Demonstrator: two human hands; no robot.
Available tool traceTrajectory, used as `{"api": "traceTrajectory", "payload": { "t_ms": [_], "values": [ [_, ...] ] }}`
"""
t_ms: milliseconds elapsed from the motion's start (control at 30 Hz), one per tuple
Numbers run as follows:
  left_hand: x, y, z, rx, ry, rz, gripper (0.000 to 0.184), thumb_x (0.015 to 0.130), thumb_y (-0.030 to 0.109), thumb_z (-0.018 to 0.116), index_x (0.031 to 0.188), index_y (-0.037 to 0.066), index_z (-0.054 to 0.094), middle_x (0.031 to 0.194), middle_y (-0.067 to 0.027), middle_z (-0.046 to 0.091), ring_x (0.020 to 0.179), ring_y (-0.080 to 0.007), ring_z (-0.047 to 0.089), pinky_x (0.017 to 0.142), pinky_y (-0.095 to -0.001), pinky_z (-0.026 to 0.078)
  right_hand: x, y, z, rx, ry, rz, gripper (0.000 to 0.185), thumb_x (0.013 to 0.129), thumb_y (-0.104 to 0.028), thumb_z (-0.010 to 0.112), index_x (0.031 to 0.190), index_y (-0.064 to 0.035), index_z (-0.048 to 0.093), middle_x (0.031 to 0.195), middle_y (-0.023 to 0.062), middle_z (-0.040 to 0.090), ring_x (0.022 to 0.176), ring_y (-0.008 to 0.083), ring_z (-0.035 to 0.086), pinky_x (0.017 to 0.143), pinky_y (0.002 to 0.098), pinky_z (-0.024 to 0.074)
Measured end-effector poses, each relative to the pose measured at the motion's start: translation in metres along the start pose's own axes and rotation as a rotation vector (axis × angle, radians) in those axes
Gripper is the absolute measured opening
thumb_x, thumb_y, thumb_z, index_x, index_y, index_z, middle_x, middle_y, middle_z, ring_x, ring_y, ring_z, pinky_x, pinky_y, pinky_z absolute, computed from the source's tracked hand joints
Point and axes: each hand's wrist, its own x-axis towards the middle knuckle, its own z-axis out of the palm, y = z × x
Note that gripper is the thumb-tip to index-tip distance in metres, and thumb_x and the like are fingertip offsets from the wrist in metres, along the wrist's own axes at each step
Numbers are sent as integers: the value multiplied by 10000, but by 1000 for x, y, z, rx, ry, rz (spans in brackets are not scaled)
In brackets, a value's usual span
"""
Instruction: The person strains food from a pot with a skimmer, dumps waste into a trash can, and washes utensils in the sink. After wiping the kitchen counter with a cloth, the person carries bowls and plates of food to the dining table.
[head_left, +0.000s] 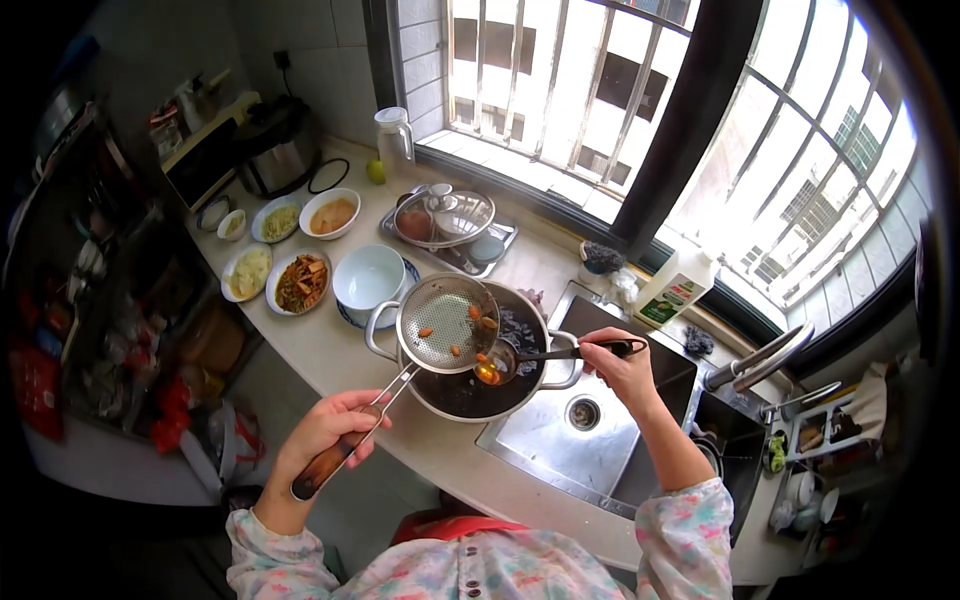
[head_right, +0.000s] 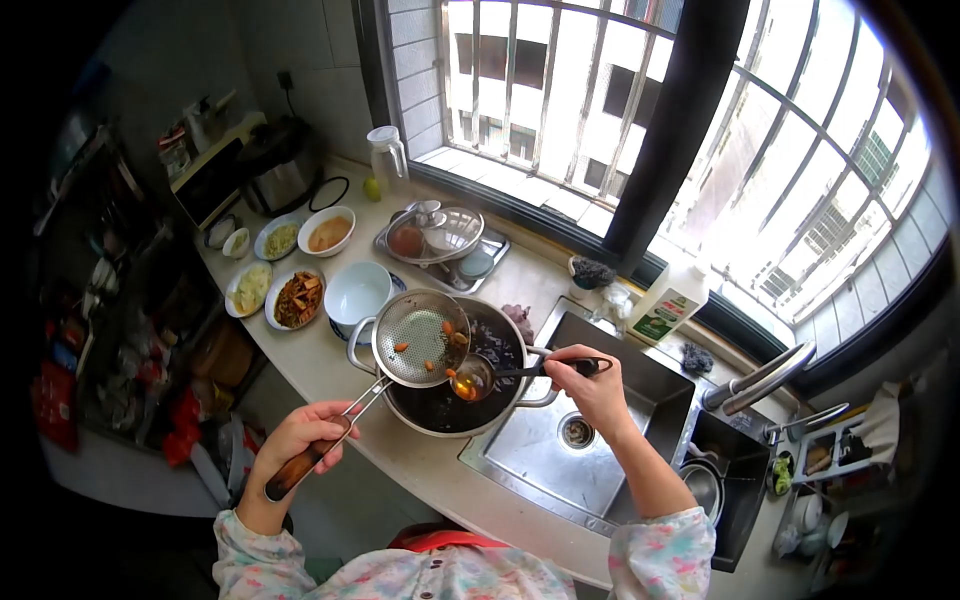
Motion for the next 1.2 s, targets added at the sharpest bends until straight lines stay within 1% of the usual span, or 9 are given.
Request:
{"api": "traceTrajectory", "payload": {
  "t_ms": [200,400,467,533,600,633,733,967,1200],
  "values": [
    [-8,-9,5,12,89,16,360,774,27,524,1121,-35,455,878,-132,564,480,-137,530,369,-222,417,-1,-3,-18,-57,163,-108,129,768,-115,610,767,14,624,575,14,566,509,63,530,455,190,400],
    [-3,-22,13,26,103,-13,382,767,28,535,1126,-44,429,870,-132,559,480,-135,532,366,-218,416,-16,-35,-11,-4,200,-284,98,760,-72,608,773,24,619,619,29,580,540,59,516,499,181,408],
    [0,-27,16,12,88,-17,381,764,24,535,1122,-48,429,870,-134,558,480,-137,532,367,-220,416,-28,-38,2,-216,141,-475,113,708,-35,652,799,17,611,684,51,599,592,111,539,532,222,429],
    [1,-28,21,18,79,-9,378,762,21,533,1118,-51,427,865,-134,557,481,-138,532,367,-221,414,-32,-34,15,-513,-11,-887,171,669,-15,668,829,-15,610,665,65,573,576,175,534,518,262,434],
    [1,-27,23,19,73,-5,365,768,13,520,1118,-46,435,861,-132,559,477,-140,528,367,-221,418,-37,-28,23,-650,-82,-1056,230,650,-15,671,866,-46,600,639,66,531,555,216,505,490,295,426],
    [1,-27,24,14,72,-6,354,775,6,508,1119,-39,442,860,-130,563,474,-141,523,367,-222,423,-37,-25,27,-683,-81,-1130,248,660,-30,664,894,-70,590,653,46,507,560,188,488,471,307,411],
    [-1,-28,26,5,78,-4,338,780,-3,496,1114,-33,451,861,-131,565,469,-145,521,364,-222,427,-42,-14,23,-887,-223,-1200,342,659,-54,651,987,-98,562,816,66,532,642,191,508,495,294,431],
    [-5,-25,30,8,61,38,314,775,-10,504,1084,-42,456,855,-143,566,468,-154,530,363,-224,432,-45,-1,16,-1005,-256,-1183,471,599,-65,626,1057,-85,519,887,78,521,727,198,520,542,292,457],
    [5,-37,26,-94,24,42,273,780,-3,491,1050,-35,475,845,-136,570,454,-150,523,366,-230,434,-69,8,31,-868,-213,-1136,320,705,-75,626,1011,-43,540,808,80,540,637,184,520,490,293,442]
  ]
}}
